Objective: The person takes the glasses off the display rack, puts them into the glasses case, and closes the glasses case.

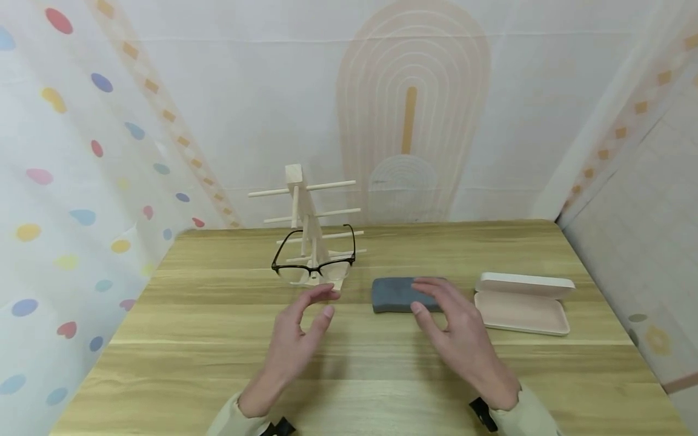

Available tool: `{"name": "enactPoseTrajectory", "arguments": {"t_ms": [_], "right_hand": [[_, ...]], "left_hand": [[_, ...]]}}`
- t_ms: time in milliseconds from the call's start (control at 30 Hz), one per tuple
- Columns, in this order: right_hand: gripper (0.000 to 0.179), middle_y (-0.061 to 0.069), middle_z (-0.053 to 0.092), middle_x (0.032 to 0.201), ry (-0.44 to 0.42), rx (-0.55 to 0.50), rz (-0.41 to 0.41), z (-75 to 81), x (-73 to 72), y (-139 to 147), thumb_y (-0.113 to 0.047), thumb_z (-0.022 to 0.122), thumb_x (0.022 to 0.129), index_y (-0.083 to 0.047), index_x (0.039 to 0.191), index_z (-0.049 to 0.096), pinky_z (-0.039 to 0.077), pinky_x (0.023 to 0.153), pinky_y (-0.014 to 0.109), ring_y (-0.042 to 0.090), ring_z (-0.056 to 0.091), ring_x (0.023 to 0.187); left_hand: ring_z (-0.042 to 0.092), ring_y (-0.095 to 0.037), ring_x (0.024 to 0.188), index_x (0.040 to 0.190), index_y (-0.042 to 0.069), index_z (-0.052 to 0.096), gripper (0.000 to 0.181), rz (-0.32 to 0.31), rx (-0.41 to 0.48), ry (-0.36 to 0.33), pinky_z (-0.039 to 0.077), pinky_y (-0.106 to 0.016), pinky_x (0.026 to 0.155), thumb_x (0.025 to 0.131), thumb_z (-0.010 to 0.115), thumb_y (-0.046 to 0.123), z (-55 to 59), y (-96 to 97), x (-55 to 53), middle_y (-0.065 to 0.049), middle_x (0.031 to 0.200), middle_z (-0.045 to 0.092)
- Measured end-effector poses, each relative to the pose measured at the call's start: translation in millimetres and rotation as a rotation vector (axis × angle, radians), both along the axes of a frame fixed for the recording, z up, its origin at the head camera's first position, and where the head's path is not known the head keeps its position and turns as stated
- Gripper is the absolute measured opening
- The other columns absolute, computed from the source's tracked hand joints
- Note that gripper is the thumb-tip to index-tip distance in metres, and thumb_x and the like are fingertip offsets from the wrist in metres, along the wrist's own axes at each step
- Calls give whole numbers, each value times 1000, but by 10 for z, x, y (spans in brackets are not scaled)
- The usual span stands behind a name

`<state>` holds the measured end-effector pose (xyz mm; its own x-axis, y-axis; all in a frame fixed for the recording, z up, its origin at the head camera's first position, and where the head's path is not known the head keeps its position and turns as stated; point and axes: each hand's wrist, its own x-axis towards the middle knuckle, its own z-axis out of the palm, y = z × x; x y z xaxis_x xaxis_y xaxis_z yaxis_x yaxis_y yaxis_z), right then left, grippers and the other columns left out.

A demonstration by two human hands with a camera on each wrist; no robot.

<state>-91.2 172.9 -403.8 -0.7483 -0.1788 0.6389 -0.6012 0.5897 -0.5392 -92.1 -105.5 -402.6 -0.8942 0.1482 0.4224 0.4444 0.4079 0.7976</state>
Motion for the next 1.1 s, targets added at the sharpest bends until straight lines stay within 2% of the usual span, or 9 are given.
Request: {"name": "enactPoseTrajectory", "arguments": {"t_ms": [333,633,767,867,967,1100], "right_hand": [[35,4,66,134,-9,-4,33,82,-7,-158,-6,70,95,-9,130,69,38,105,12,26,63,121],[36,5,64,138,13,-8,63,117,-77,-296,-8,69,97,-9,133,67,38,109,16,27,61,125],[35,5,63,139,7,-9,65,127,-102,-357,-10,68,98,-10,133,67,39,110,19,27,60,126],[35,7,63,138,22,-17,74,138,-135,-404,-9,68,98,-9,133,67,41,110,23,27,61,126],[35,8,64,138,48,-24,78,148,-175,-447,-9,69,97,-8,132,67,42,109,25,27,62,124],[35,8,63,139,58,-22,75,150,-223,-495,-10,68,97,-7,132,67,43,109,25,26,61,126]], "left_hand": [[65,-22,122,131,3,64,35,64,-11,148,49,-53,105,100,64,17,72,-227,-6,-1,120,74],[67,-25,118,128,3,67,32,123,-1,260,45,-25,107,98,64,13,109,-392,-41,-5,125,72],[66,-26,118,130,4,67,34,148,-7,284,43,-20,107,98,64,13,132,-466,-53,-7,127,71],[65,-28,119,131,2,66,35,183,-20,311,43,-22,107,98,65,14,145,-522,-71,-11,128,69],[62,-31,122,132,0,65,37,211,-33,336,45,-32,108,98,65,16,148,-568,-101,-15,132,66],[57,-33,129,133,-1,64,38,231,-36,330,44,-47,106,100,63,17,149,-621,-151,-17,138,60]]}}
